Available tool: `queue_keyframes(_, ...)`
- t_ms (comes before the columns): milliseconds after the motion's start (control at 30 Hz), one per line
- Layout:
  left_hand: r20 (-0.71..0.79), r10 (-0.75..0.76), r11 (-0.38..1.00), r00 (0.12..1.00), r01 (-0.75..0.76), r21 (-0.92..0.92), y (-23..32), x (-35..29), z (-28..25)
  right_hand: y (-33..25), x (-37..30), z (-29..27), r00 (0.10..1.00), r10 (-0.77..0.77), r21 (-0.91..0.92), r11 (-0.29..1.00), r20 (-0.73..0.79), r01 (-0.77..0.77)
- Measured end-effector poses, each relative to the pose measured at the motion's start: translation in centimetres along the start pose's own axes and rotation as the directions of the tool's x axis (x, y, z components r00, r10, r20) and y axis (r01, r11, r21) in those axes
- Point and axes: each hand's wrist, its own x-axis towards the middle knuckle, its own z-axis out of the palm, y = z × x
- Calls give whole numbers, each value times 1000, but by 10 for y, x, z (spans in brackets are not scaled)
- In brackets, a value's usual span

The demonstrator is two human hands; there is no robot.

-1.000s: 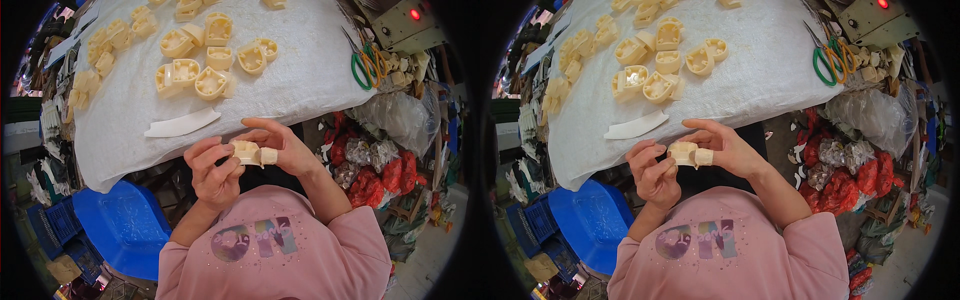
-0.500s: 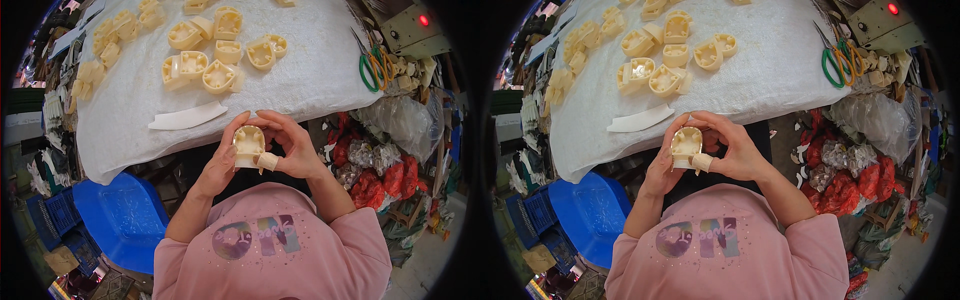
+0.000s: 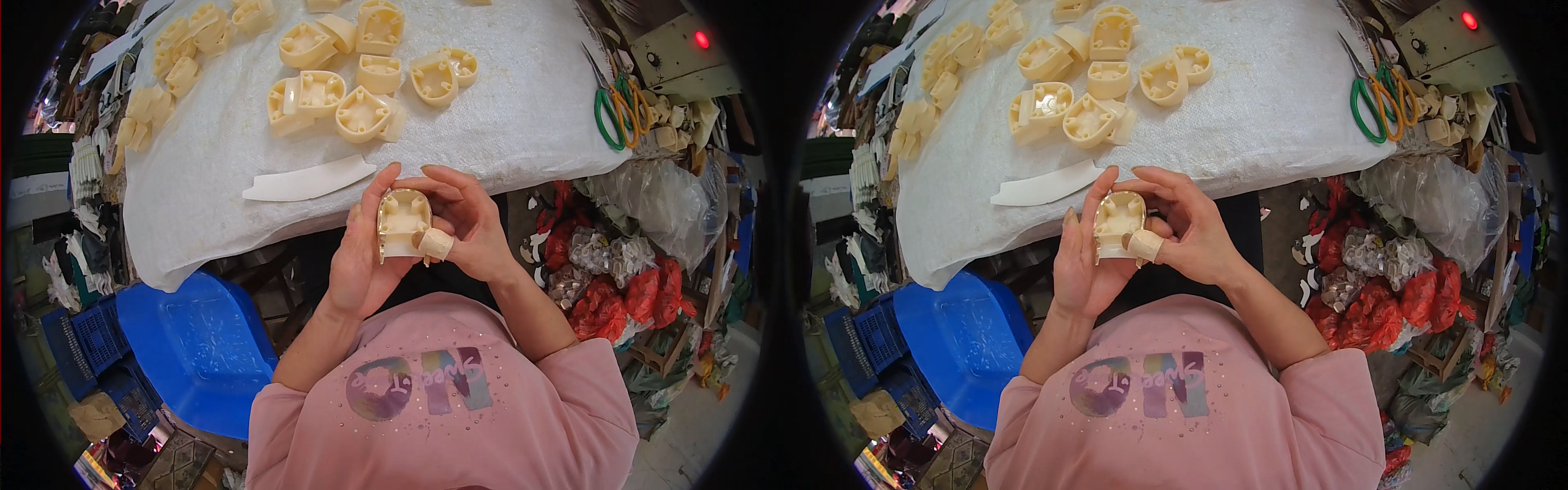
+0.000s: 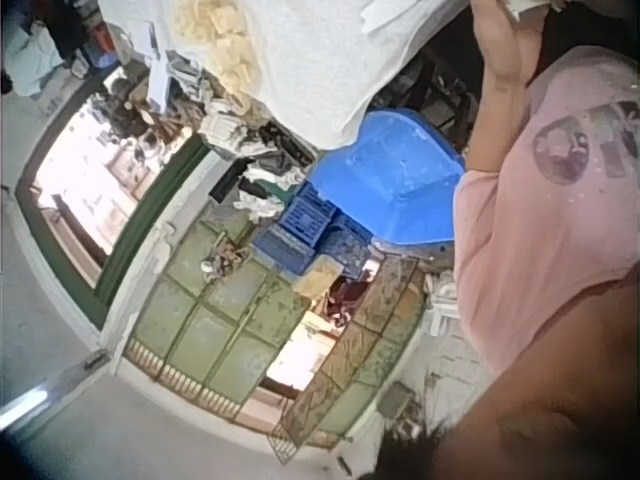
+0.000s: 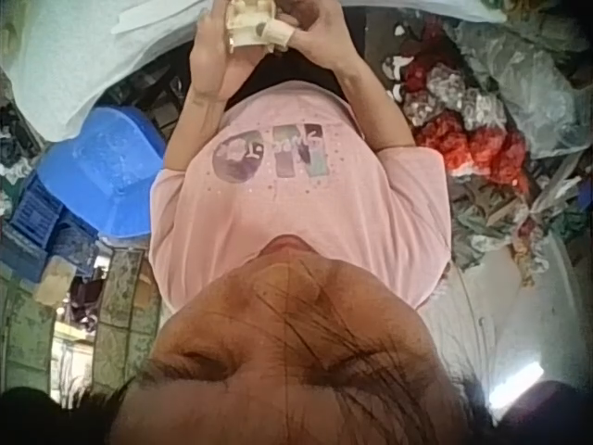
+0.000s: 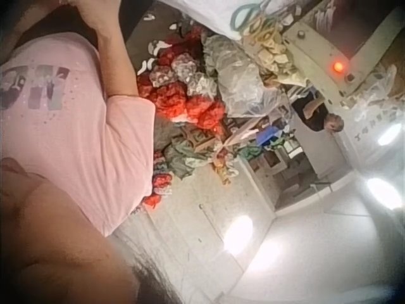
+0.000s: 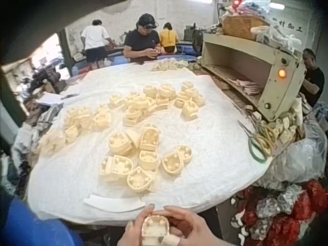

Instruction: The recorder is applying adhesive and manual pressure to assemble shoe heel or toe components.

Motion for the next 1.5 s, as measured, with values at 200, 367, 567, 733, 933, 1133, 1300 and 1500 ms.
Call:
queue_keyframes(200, -49, -31, 998, 998, 28, -55, 2, -2, 3, 0, 1, -2, 999, 33, 4, 999, 33, -33)
queue_keyframes(367, -108, -37, 994, 993, 26, -104, 10, -11, 1, 3, 5, -4, 997, 20, -68, 998, 68, -15)
queue_keyframes(567, -95, 281, 958, 955, -285, -38, 43, -46, -29, -7, 16, -3, 998, 14, -256, 967, 69, 4)
queue_keyframes(733, -170, 327, 941, 930, -337, -35, 41, -46, -25, -5, 21, 27, 966, -197, -515, 817, 169, 258)
queue_keyframes(933, -191, 358, 930, 914, -368, -15, 32, -43, -18, -2, 24, 57, 966, -208, -544, 798, 154, 258)
queue_keyframes(1133, -236, 332, 937, 913, -292, 191, 22, -37, -3, -9, 31, 58, 991, -42, -607, 787, 125, 110)
queue_keyframes(1300, -196, 338, 931, 921, -296, 214, 15, -35, -4, -14, 29, 59, 987, 12, -714, 692, 158, 106)
queue_keyframes(1500, -273, 400, 911, 875, -346, 226, 20, -37, -5, -1, 32, 57, 980, -94, -573, 799, 176, 180)
